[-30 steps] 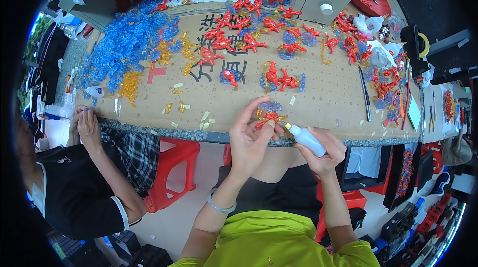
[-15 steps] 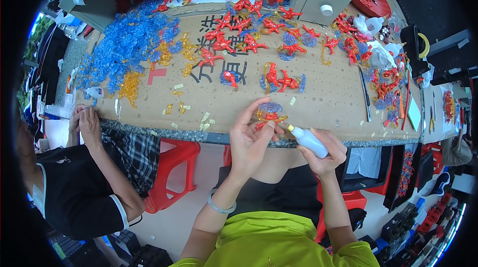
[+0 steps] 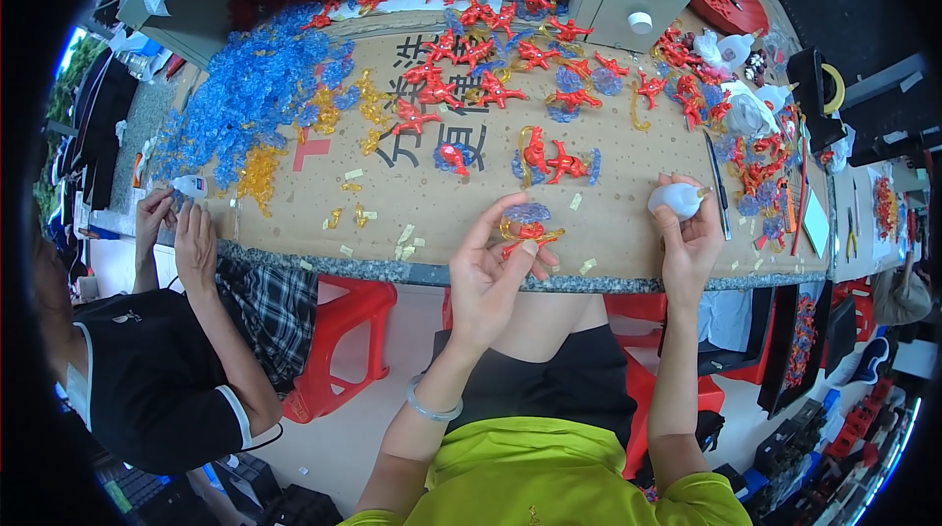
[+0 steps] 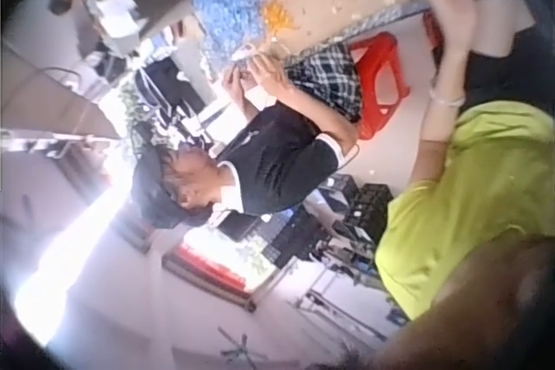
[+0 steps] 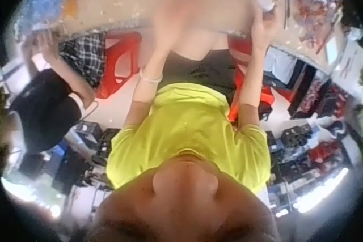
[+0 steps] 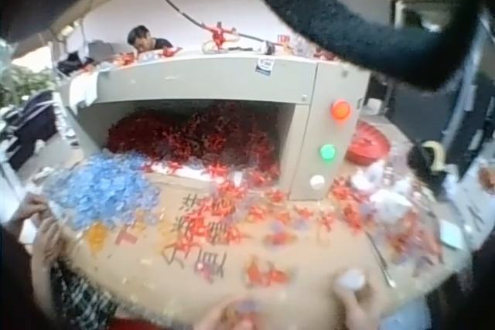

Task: The person assembles plastic figurines using an adhesive bottle, then paints them with a paint brush.

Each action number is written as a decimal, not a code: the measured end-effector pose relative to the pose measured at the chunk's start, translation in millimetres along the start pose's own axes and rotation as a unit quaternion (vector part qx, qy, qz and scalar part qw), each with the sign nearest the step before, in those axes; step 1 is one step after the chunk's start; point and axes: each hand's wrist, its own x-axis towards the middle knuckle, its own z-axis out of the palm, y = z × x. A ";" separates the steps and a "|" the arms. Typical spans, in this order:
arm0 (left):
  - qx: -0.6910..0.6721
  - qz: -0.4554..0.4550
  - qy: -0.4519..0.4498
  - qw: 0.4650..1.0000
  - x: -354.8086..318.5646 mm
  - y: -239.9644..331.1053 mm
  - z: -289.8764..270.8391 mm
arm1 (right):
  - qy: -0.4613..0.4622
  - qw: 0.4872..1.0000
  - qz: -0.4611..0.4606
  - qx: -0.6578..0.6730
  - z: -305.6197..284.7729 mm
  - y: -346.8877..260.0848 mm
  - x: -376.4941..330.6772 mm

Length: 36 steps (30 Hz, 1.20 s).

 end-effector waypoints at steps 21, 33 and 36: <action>0.025 -0.027 0.007 0.999 -1.1 -2.7 2.2 | -0.098 0.910 -0.373 -0.148 61.8 -15.0 -29.1; 0.058 -0.047 0.029 0.997 -1.6 -3.7 4.5 | -0.145 0.916 -0.349 -0.133 58.8 -7.8 -28.3; 0.060 -0.044 0.031 0.997 -1.3 -3.1 5.4 | -0.139 0.918 -0.346 -0.133 58.6 -7.5 -28.7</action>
